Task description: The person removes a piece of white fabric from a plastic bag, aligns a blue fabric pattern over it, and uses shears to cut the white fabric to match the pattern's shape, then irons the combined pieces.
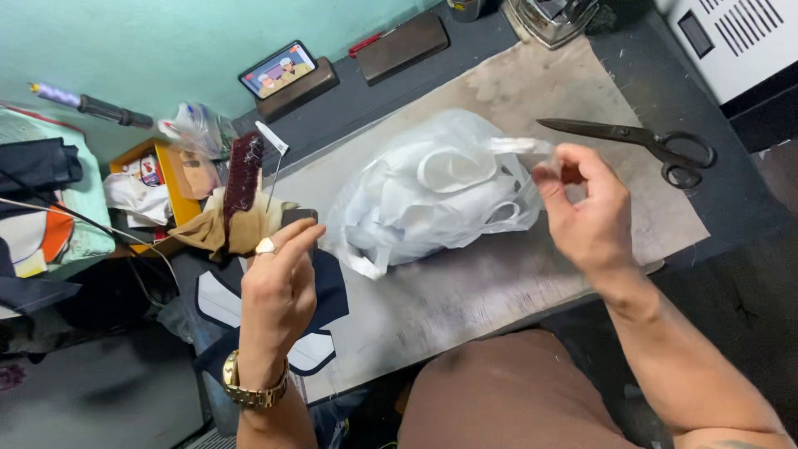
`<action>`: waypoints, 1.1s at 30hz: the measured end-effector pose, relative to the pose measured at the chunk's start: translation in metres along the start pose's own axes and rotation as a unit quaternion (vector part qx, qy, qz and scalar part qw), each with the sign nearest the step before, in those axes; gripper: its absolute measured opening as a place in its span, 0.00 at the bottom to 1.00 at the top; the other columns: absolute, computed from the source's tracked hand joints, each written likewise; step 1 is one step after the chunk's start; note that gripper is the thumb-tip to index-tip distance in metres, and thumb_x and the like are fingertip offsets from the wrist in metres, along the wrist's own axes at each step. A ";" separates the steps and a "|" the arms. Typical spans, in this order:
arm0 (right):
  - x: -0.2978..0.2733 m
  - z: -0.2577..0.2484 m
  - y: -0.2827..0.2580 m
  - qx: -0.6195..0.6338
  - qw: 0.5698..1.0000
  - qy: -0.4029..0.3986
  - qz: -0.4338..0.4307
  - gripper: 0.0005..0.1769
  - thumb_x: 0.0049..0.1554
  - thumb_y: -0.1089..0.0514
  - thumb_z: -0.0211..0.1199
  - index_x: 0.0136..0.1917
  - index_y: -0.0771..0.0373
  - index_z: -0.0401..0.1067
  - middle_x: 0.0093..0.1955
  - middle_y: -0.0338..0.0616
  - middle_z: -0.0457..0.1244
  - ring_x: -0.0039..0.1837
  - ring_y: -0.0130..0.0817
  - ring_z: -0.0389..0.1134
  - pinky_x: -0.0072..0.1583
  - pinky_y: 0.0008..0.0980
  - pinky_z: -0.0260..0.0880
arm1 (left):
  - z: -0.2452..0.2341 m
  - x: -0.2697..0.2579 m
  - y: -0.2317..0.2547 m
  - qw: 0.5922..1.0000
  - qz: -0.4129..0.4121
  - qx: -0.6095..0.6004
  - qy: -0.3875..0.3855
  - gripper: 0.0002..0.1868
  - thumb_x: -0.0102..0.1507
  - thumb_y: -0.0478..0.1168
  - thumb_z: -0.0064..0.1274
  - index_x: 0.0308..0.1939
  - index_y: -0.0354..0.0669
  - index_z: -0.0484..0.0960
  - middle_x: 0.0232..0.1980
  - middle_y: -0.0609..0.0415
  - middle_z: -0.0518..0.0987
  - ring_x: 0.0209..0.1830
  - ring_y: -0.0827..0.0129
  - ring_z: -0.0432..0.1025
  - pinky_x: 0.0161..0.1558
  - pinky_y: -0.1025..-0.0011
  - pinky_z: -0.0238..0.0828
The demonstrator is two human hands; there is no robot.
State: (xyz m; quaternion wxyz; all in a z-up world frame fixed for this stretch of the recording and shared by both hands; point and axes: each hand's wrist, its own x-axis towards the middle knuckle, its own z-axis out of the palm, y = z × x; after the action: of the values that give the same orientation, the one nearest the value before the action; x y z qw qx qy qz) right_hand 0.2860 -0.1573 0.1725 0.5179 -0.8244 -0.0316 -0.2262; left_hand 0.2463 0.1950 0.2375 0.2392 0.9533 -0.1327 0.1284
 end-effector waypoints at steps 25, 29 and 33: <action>0.003 0.086 0.039 -0.275 0.867 -0.385 -0.157 0.28 0.63 0.35 0.49 0.69 0.49 0.64 0.49 0.38 0.63 0.55 0.43 0.70 0.56 0.40 0.69 | 0.205 -0.038 -0.017 0.936 0.095 0.218 -0.260 0.10 0.63 0.38 0.41 0.38 0.51 0.80 0.30 0.55 0.83 0.30 0.59 0.81 0.45 0.60 0.67; -0.004 0.091 0.065 -0.317 0.837 -0.423 -0.138 0.33 0.64 0.28 0.48 0.73 0.45 0.62 0.51 0.36 0.63 0.58 0.42 0.69 0.57 0.40 0.68 | 0.163 -0.029 0.021 0.876 0.044 0.067 -0.475 0.23 0.65 0.58 0.50 0.46 0.43 0.85 0.37 0.39 0.85 0.39 0.43 0.82 0.37 0.48 0.76; -0.008 0.092 0.051 -0.353 0.862 -0.310 -0.188 0.43 0.53 0.20 0.58 0.68 0.50 0.67 0.53 0.42 0.61 0.58 0.46 0.67 0.56 0.45 0.68 | 0.147 -0.010 0.026 0.812 -0.030 -0.044 -0.581 0.38 0.69 0.67 0.31 0.63 0.41 0.78 0.50 0.28 0.81 0.52 0.32 0.77 0.50 0.35 0.72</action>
State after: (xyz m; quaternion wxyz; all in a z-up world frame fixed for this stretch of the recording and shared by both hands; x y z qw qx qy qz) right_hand 0.3251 -0.0993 0.0931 0.1033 -0.9580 -0.2632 -0.0481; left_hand 0.2553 0.1032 0.1199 0.1633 0.8423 -0.2237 -0.4624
